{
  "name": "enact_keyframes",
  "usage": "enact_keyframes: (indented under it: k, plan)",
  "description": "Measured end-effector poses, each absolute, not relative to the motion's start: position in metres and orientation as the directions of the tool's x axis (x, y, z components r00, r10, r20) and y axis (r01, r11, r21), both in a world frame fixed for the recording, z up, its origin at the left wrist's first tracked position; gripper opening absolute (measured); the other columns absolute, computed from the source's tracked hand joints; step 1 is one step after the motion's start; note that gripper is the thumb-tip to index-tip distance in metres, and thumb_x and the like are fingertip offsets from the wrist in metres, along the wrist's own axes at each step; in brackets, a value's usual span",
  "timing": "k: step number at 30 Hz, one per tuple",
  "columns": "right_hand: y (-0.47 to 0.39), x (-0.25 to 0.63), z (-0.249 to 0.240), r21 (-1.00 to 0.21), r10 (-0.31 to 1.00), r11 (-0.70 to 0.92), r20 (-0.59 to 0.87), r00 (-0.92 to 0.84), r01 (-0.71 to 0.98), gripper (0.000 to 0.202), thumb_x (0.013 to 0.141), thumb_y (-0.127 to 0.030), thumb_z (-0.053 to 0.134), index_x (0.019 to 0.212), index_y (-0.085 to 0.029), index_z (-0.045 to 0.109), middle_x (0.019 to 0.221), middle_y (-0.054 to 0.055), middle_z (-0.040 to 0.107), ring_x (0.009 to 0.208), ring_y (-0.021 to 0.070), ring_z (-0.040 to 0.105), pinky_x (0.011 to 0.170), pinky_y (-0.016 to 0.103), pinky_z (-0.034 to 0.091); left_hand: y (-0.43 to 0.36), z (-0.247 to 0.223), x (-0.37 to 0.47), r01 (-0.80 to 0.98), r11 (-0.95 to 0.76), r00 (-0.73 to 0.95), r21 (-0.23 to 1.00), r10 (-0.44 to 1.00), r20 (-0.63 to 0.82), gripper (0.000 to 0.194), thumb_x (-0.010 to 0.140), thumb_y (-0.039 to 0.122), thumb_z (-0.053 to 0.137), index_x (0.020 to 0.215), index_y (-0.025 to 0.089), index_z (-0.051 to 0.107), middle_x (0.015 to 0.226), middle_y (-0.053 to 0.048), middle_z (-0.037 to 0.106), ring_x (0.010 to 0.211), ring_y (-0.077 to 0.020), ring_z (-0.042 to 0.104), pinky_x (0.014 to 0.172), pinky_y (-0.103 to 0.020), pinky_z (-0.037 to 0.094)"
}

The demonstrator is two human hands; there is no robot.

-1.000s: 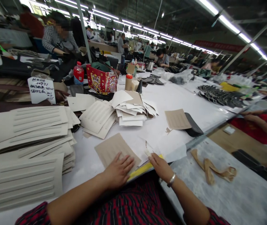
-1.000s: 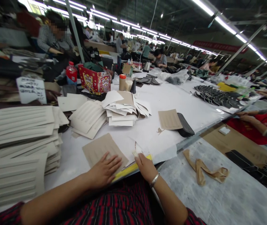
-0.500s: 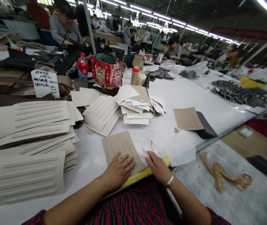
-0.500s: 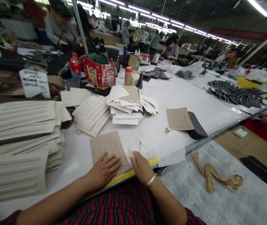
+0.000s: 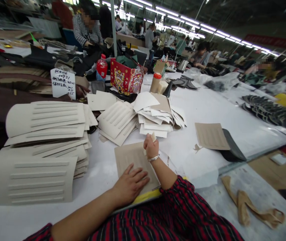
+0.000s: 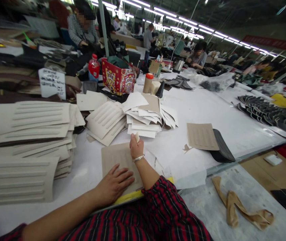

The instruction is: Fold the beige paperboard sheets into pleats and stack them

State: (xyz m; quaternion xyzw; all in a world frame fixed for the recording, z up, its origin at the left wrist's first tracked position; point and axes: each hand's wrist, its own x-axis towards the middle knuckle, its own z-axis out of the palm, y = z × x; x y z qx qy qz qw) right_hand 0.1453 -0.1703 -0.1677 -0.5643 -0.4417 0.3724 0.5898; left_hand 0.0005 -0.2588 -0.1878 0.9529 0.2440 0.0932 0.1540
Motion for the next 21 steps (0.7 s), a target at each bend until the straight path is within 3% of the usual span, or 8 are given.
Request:
enact_keyframes:
  k: [7, 15, 21]
  plan:
    - [-0.269, 0.163, -0.173, -0.982, 0.945, -0.024, 0.038, 0.325, 0.186, 0.035, 0.085, -0.039, 0.041, 0.056, -0.019, 0.037, 0.048, -0.007, 0.032, 0.045, 0.0068, 0.031, 0.045, 0.022, 0.03, -0.257, -0.192, -0.002, 0.401, -0.835, 0.869, 0.376, 0.477, 0.132, 0.042, 0.087, 0.027, 0.038, 0.129, 0.029, 0.037, 0.129, -0.003, 0.047, 0.12, -0.0236, 0.035, 0.104, -0.051, 0.008]
    - [-0.166, 0.127, -0.168, -0.984, 0.912, 0.075, 0.133, 0.388, 0.162, 0.041, 0.084, -0.046, 0.035, 0.052, -0.021, 0.033, 0.042, -0.006, 0.03, 0.041, 0.0073, 0.03, 0.042, 0.022, 0.029, -0.261, -0.192, -0.003, 0.431, -0.797, 0.822, 0.423, 0.54, 0.18, 0.033, 0.088, 0.033, 0.038, 0.119, 0.027, 0.048, 0.122, -0.004, 0.051, 0.115, -0.0215, 0.04, 0.105, -0.05, 0.01]
    - [-0.27, 0.143, -0.182, -0.947, 0.939, 0.038, 0.143, 0.312, 0.32, 0.033, 0.087, -0.036, 0.036, 0.059, -0.019, 0.039, 0.051, -0.005, 0.035, 0.048, 0.0085, 0.033, 0.049, 0.024, 0.031, -0.262, -0.197, -0.005, 0.511, -0.745, 0.756, 0.428, 0.627, 0.189, 0.035, 0.083, 0.042, 0.047, 0.111, 0.023, 0.053, 0.115, -0.006, 0.054, 0.112, -0.0212, 0.043, 0.105, -0.045, 0.017]
